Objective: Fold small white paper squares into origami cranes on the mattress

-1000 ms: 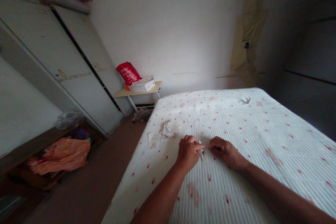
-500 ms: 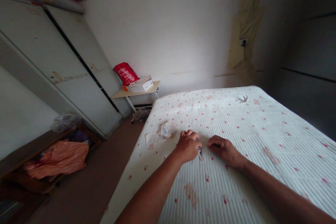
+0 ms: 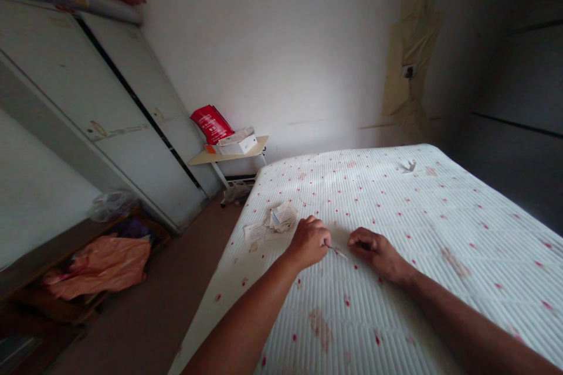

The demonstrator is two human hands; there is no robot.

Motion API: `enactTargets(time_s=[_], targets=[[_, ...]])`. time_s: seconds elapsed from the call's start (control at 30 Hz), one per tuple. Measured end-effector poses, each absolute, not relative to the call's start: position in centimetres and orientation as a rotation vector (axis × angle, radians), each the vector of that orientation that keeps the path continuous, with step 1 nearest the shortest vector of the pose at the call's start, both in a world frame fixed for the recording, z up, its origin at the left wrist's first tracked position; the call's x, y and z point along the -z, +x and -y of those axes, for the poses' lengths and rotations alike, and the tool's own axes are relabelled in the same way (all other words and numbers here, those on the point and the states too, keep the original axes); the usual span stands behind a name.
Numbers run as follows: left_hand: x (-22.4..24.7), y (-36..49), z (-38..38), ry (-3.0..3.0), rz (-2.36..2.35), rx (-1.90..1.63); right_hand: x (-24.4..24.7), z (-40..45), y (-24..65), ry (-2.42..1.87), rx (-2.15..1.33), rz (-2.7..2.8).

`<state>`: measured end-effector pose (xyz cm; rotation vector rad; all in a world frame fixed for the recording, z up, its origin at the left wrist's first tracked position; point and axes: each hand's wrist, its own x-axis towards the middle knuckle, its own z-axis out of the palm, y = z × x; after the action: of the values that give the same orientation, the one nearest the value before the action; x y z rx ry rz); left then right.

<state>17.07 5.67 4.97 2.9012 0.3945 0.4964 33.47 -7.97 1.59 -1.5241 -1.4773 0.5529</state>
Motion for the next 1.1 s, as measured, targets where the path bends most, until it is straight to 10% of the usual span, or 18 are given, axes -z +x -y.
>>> enactTargets(time_s=[0.7, 1.1], targets=[[-1.6, 16.3, -2.8, 2.92, -0.49, -0.797, -1.3, 7.4, 29.9, -1.65, 0.319, 2.024], [-2.1, 13.4, -1.1, 2.733, -0.559, -0.69, -1.0, 7.1, 30.2, -1.675, 0.014, 2.051]])
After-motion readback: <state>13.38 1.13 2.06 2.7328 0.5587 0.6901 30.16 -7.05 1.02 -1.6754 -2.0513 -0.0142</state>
